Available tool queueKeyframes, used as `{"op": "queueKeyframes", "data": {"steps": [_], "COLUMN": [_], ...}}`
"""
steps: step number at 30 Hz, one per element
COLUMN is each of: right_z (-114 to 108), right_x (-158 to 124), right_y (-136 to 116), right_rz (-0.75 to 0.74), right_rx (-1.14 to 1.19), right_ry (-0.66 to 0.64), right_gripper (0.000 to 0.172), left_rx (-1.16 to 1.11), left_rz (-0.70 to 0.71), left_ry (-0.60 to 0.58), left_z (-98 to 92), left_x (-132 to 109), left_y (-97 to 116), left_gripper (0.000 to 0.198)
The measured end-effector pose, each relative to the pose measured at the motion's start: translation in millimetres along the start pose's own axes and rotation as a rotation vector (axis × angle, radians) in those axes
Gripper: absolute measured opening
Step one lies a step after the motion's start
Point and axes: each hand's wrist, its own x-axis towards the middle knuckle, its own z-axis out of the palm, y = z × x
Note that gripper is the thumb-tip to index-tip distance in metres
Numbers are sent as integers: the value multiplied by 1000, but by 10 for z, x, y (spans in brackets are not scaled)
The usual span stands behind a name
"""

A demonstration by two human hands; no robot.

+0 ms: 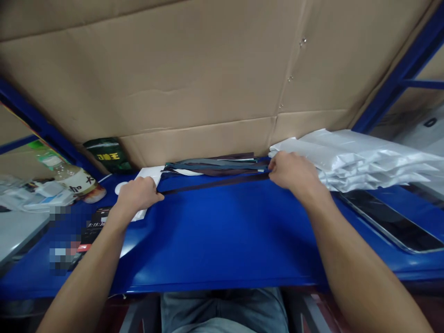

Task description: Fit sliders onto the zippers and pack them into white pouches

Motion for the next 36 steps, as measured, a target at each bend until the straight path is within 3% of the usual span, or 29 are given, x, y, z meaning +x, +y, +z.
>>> {"op": "queueKeyframes", "data": {"steps": [3,5,7,10,12,17,22,30,33,36], "right_z": [-6,21,91,280,423,587,489,528,466,381], "right_x": [-42,-77,-113,-206,-294,-401,-345,-400,-383,-387], "right_y": [-36,-155,-321,-613,-786,-938,-923,-979,-961,-1007], "right_rz": [55,-20,-245,-736,-897,-882,-963,-987,-988,-920], "right_rx": [-130,-160,-92,113,204,261,336,387,422,503], "right_ry": [-19,-1,6,-49,-114,-173,-127,-241,-195,-149], "right_gripper": [28,36,40,42,46,59,51,69,62,51], "left_rx": [-40,-100,-181,-320,-369,-325,-295,-354,-506,-876], "left_rz": [109,143,114,80,104,78,62,71,160,348], "left_ry": [-30,-7,56,147,159,90,36,161,239,273], "left_z": [20,55,94,132,139,152,210,75,-23,-65], "left_x": [-59,-69,-13,238,504,1201,1492,1423,1115,595], "left_y": [35,55,35,-29,-53,0,51,0,55,285], "left_gripper": [26,24,28,31,27,31,22,17,18,19]}}
